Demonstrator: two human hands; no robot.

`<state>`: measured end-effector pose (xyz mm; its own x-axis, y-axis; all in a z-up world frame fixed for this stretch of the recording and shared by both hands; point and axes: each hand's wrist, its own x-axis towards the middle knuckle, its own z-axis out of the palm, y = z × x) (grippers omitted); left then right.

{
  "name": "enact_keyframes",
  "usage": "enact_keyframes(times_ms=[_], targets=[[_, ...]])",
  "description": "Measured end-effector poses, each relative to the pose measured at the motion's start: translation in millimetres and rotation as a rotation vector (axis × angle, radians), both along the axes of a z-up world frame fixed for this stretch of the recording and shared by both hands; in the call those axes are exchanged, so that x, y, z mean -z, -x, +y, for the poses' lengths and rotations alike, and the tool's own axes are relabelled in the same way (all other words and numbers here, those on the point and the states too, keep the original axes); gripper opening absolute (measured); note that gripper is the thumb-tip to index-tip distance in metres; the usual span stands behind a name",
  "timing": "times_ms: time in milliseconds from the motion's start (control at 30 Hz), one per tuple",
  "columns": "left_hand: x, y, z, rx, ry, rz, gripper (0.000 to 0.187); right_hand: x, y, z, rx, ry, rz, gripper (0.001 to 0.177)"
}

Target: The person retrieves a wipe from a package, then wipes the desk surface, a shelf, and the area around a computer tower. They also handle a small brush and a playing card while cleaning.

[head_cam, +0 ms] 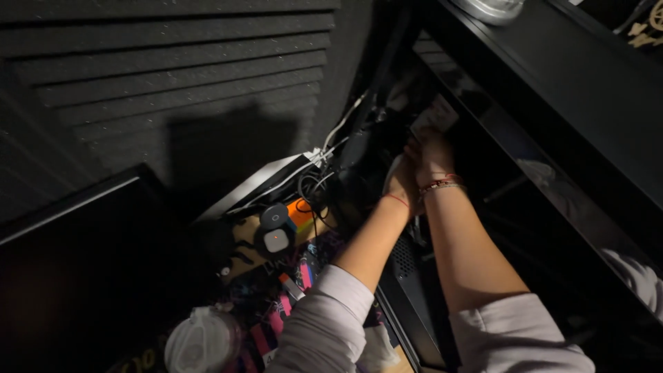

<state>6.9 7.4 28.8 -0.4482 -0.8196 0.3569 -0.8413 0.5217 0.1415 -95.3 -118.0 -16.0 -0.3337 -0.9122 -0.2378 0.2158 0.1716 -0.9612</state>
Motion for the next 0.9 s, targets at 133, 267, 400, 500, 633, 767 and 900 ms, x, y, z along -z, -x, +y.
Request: enact_keyframes(times_ms=[133,267,400,500,633,767,900], targets=[[2,-10,-4,0.027,0.002,0.032,0.042,-48,-54,96,0.068,-0.002,0.013,0.025],[-6,-11,-19,0.074,0.003,0.095,0.039,-99,-115,241,0.138,0.446,-0.017,0.031],[-8,-5,-18,0.118,0.005,0.149,0.036,-58,-113,350,0.019,0.504,0.067,0.047],[-5,17,-2,0.136,0.006,0.173,0.034,-19,-91,400,-0.006,0.434,0.085,0.054],[22,27,15,0.173,-0.001,0.201,0.033,-11,-75,445,-0.144,0.450,0.310,0.052],[45,34,39,0.338,0.177,0.424,0.037,-13,-68,458,-0.129,0.484,0.334,0.056],[32,20,74,0.434,0.325,0.443,0.019,-10,-58,461,-0.128,0.524,0.325,0.056]])
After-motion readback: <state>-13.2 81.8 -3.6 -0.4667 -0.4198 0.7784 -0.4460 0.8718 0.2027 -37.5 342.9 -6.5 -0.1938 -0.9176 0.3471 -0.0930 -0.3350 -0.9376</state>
